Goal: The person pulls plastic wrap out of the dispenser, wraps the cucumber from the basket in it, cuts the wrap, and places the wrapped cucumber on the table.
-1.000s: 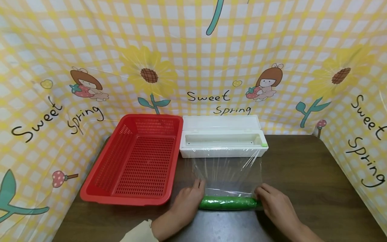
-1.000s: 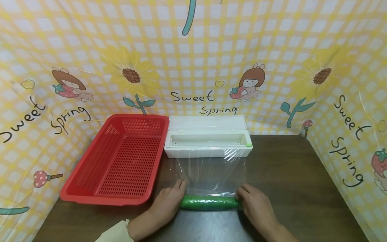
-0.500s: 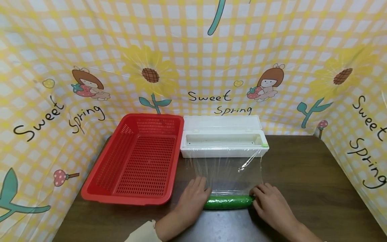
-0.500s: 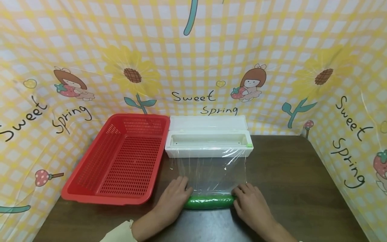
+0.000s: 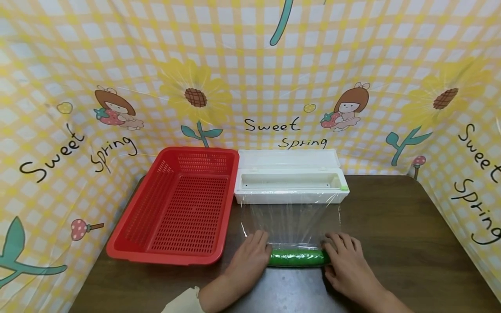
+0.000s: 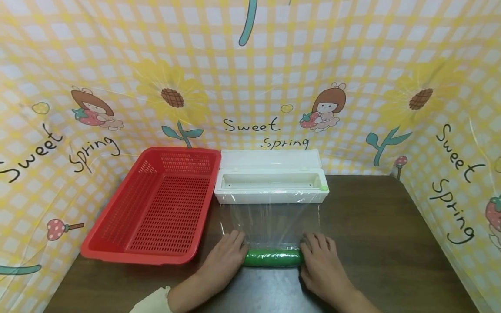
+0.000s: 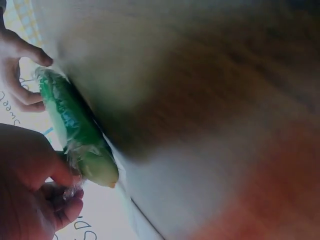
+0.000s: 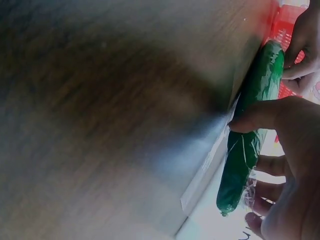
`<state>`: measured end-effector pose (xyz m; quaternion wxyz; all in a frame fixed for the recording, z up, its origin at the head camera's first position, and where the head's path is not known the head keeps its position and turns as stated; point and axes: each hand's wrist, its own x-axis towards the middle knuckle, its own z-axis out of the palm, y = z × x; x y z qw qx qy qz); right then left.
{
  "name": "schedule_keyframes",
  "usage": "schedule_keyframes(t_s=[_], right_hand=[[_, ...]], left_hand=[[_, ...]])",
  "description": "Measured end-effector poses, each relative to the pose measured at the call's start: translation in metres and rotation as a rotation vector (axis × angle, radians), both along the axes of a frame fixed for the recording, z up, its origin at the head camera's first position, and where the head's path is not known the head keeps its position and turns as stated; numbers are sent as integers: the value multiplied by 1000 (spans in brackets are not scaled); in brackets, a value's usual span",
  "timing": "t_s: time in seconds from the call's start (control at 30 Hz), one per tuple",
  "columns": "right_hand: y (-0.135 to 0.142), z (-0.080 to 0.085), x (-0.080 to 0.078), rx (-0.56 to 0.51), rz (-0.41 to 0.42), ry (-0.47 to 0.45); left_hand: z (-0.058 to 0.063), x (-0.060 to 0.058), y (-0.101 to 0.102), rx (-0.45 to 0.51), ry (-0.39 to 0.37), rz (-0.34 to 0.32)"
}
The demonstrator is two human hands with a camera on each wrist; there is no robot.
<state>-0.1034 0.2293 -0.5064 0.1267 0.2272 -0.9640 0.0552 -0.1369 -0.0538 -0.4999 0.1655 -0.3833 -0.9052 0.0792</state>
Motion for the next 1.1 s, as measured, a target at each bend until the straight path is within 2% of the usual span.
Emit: schedule_keyframes(t_s=[0.07,0.2,0.4,0.6,0.8,0.9,1.1], right_hand=[[0,0,0,-1,22,27],[-1,-2,0,4,60,76],[-2,-4,1,19,82,93],[-3,-4,3,23,74,88],[-4,-6,4,33,77,98],[-5,-7,5,28,77,86],[-5,-6,5,2,64,70]], left_hand=[[0,1,1,-7,-8,7],[2,2,2,5,-73,22],[7,3,4,36,-143,27],[11,8,5,-40,-158,4],[9,14,8,-68,-110,-33],[8,14,10,-71,-103,-15],[8,8,7,-81,-167,64]])
